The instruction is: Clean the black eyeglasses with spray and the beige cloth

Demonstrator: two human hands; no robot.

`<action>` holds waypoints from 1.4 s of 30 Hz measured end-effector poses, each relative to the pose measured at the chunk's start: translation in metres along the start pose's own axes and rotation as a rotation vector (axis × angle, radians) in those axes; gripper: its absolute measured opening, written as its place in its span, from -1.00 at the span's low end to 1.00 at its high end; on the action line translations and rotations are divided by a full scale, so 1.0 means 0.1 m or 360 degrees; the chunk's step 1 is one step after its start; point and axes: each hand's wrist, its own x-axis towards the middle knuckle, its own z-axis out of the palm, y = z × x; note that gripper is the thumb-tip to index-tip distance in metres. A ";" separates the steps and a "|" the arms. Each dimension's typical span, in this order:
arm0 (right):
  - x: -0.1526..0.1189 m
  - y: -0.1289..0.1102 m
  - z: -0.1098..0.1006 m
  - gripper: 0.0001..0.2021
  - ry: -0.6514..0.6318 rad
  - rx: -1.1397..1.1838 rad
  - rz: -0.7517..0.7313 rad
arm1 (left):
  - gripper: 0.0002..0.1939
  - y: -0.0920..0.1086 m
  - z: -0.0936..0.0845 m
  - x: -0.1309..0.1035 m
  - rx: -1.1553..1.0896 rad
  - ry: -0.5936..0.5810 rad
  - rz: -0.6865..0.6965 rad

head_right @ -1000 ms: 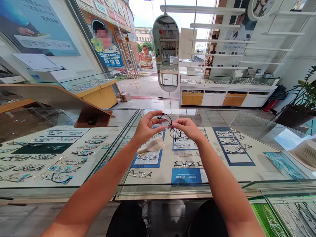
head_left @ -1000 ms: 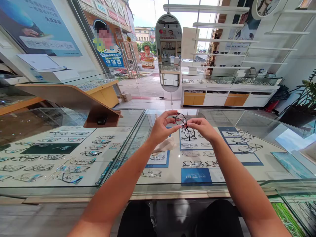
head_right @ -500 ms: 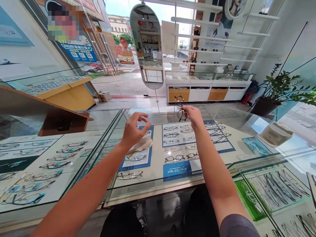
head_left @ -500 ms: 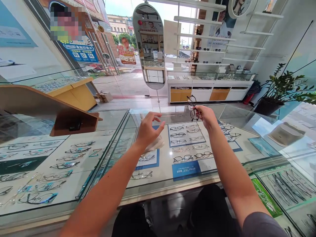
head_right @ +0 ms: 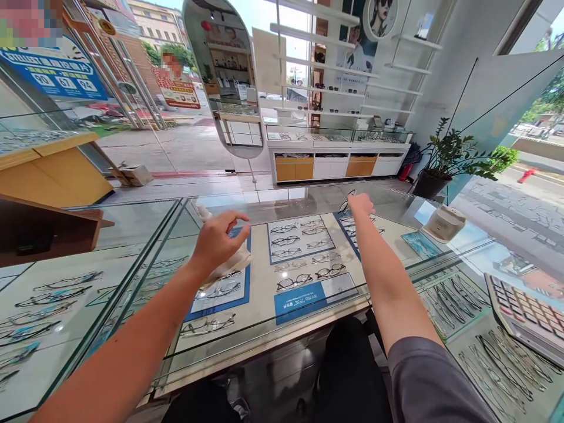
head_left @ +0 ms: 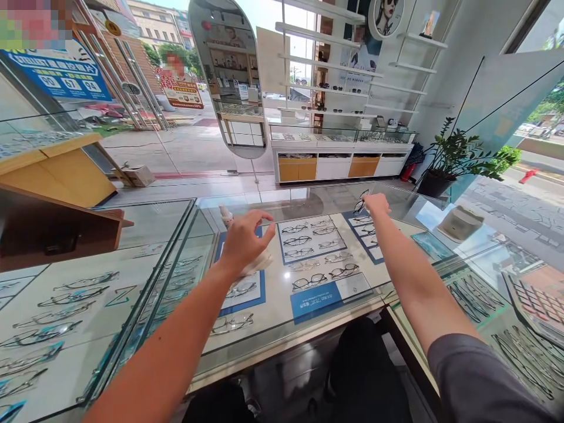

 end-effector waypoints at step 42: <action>-1.35 2.42 -1.16 -0.65 -0.0394 -0.0362 -0.1821 | -0.78 1.80 -0.17 -0.48 -0.0917 -0.0540 0.0435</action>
